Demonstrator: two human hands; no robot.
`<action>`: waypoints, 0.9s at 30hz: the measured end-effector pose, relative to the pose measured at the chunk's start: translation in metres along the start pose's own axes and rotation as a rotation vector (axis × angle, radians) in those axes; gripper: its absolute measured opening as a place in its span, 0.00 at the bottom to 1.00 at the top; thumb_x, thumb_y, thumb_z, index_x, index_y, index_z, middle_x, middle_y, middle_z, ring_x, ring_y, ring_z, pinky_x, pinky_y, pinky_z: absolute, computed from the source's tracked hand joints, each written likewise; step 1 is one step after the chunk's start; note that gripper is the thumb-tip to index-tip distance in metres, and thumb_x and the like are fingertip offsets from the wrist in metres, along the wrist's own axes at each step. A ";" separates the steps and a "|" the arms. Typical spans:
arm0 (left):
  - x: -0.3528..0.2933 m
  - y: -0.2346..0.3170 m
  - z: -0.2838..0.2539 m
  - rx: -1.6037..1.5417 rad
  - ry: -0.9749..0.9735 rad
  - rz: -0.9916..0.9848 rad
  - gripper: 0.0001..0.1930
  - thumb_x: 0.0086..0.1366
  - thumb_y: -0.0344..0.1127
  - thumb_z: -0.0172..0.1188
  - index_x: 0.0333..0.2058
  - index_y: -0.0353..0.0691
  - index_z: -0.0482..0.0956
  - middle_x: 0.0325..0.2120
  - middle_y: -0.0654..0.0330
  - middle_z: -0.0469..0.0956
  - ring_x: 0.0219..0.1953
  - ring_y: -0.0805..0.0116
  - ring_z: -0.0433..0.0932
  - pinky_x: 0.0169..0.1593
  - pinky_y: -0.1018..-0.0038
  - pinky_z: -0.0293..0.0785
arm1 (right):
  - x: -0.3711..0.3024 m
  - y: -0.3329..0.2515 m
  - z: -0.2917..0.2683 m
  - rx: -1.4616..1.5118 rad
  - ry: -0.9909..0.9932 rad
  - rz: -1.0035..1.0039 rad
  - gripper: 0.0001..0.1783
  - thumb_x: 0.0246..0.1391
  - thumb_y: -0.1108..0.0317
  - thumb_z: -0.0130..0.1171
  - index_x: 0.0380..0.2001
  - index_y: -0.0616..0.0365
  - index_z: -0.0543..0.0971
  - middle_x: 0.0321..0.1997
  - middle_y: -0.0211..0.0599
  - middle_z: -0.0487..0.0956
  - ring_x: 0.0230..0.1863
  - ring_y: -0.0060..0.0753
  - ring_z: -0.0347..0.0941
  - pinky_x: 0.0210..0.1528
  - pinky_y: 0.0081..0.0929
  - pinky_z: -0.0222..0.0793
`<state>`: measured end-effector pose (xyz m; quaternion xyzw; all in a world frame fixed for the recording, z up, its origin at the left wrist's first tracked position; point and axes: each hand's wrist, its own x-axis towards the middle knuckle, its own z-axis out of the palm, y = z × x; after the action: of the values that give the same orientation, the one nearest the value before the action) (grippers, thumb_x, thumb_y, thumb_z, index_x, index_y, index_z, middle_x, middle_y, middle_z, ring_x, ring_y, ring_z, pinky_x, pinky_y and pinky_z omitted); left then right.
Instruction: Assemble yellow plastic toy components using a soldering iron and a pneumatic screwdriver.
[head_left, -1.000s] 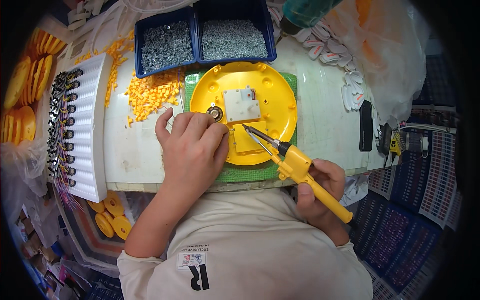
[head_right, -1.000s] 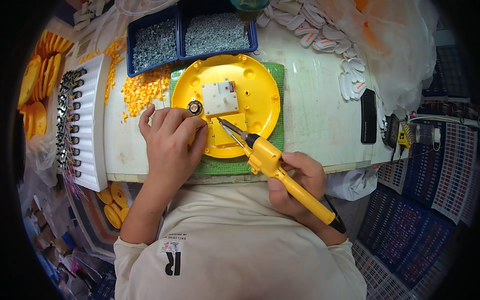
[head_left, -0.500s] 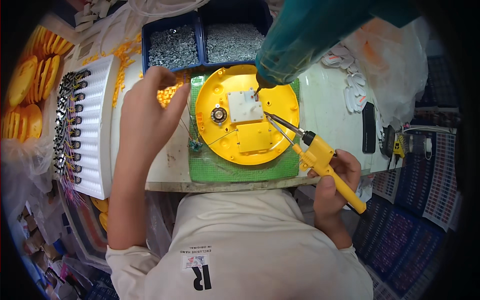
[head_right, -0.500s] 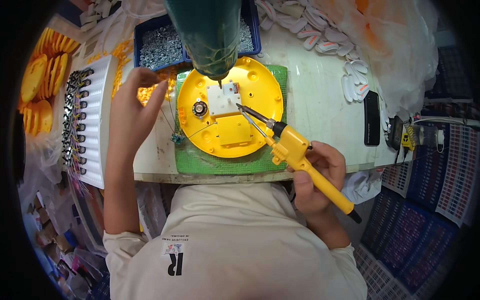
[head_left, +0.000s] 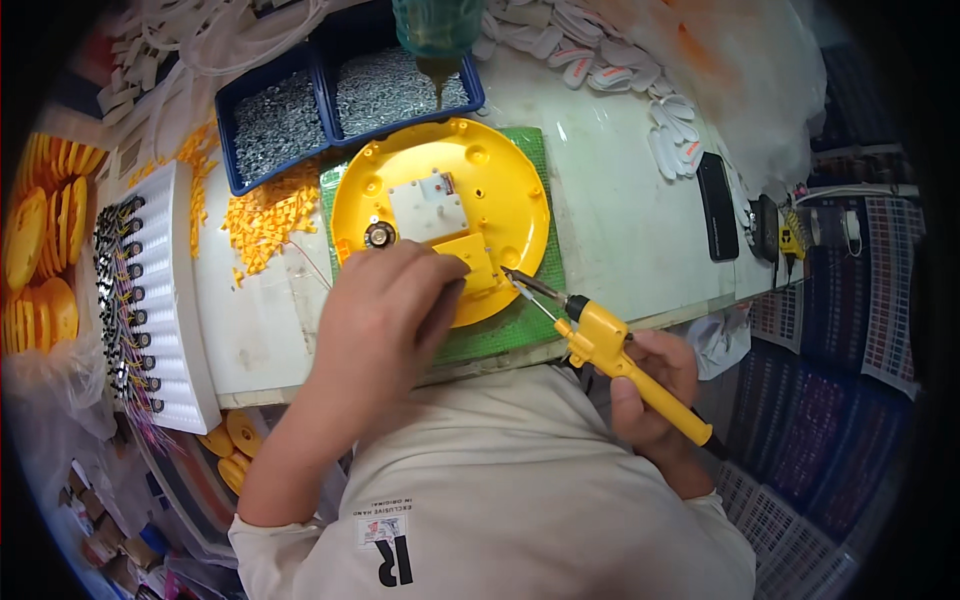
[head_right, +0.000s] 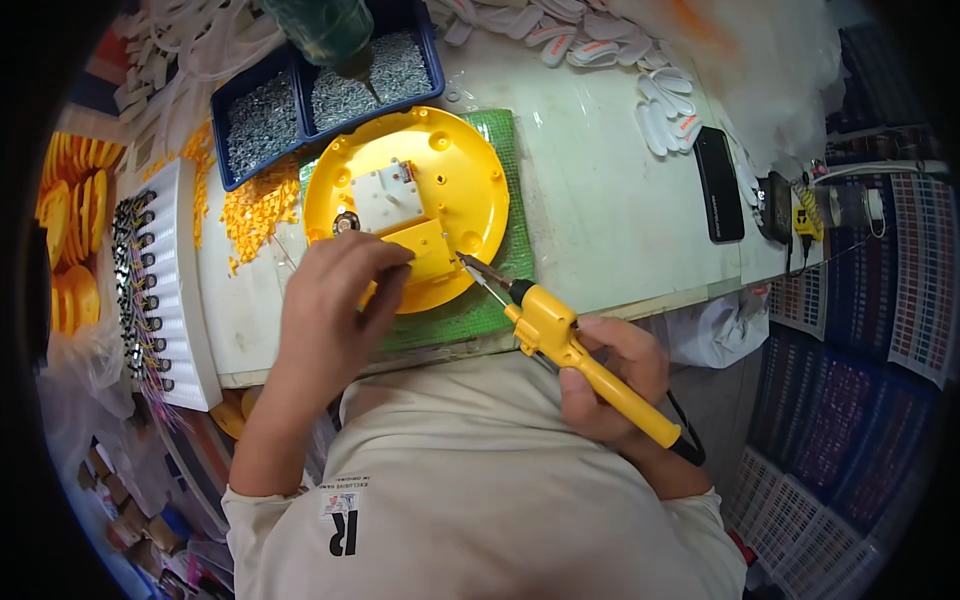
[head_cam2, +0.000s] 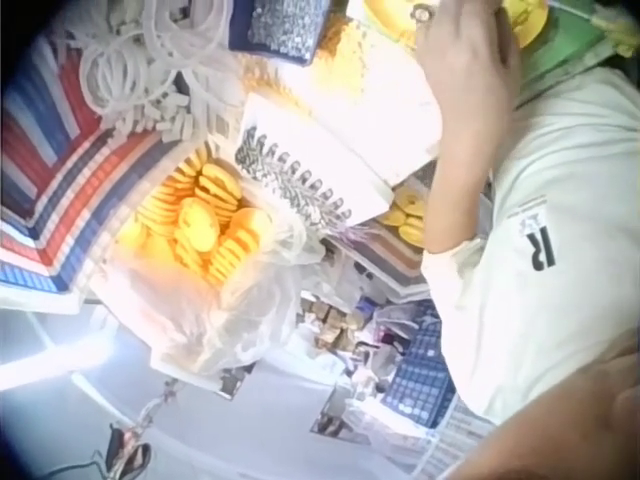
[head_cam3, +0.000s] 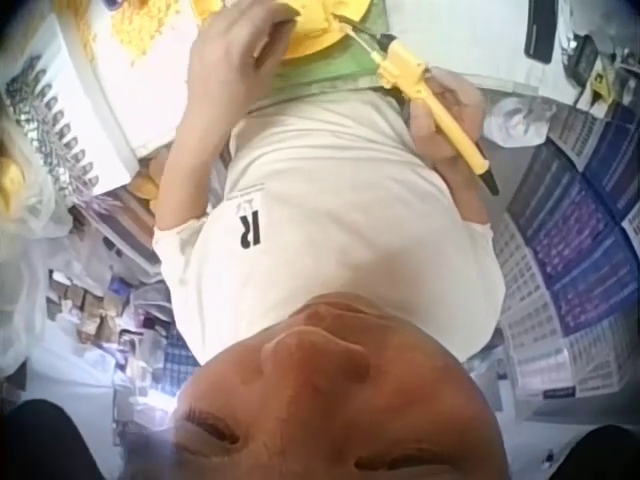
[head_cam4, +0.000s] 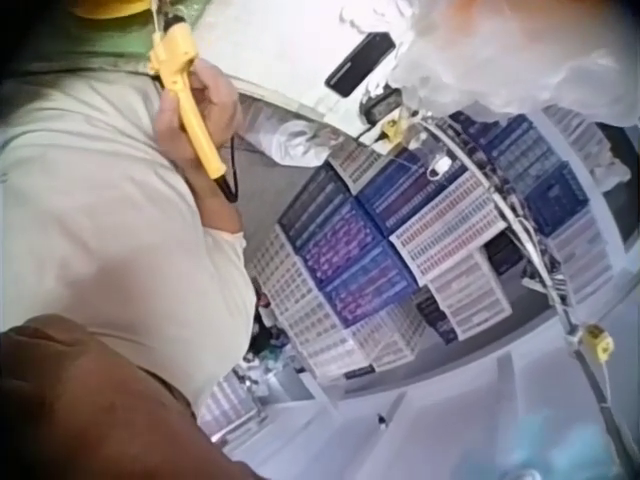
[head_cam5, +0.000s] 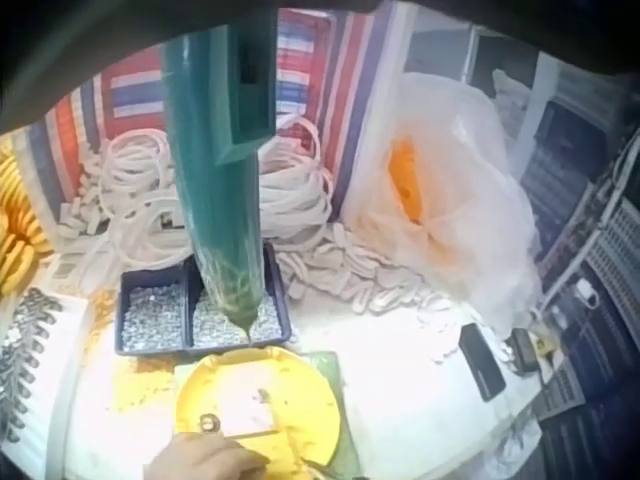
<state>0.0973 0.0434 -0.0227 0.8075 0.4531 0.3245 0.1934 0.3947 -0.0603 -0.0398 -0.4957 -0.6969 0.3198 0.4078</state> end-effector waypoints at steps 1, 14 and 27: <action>-0.002 0.003 0.006 0.017 0.001 0.023 0.11 0.58 0.26 0.70 0.39 0.42 0.82 0.33 0.59 0.80 0.35 0.57 0.80 0.42 0.63 0.73 | -0.006 0.002 0.000 0.021 -0.005 0.018 0.28 0.62 0.74 0.57 0.63 0.63 0.61 0.46 0.51 0.80 0.44 0.33 0.79 0.51 0.31 0.77; -0.003 0.005 0.024 0.116 0.011 0.015 0.10 0.57 0.28 0.71 0.37 0.43 0.81 0.36 0.60 0.79 0.43 0.57 0.78 0.49 0.62 0.69 | 0.001 0.001 0.012 -0.044 0.111 -0.012 0.24 0.50 0.70 0.69 0.49 0.65 0.74 0.35 0.42 0.82 0.30 0.35 0.81 0.35 0.30 0.80; -0.004 0.005 0.027 0.182 -0.011 0.000 0.09 0.58 0.30 0.72 0.37 0.45 0.82 0.37 0.63 0.80 0.45 0.60 0.78 0.55 0.60 0.65 | 0.002 0.000 0.013 0.050 0.094 -0.030 0.25 0.50 0.72 0.68 0.50 0.64 0.72 0.33 0.44 0.82 0.29 0.33 0.80 0.34 0.28 0.79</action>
<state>0.1178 0.0370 -0.0405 0.8236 0.4794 0.2776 0.1218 0.3826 -0.0586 -0.0455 -0.4893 -0.6762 0.3074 0.4570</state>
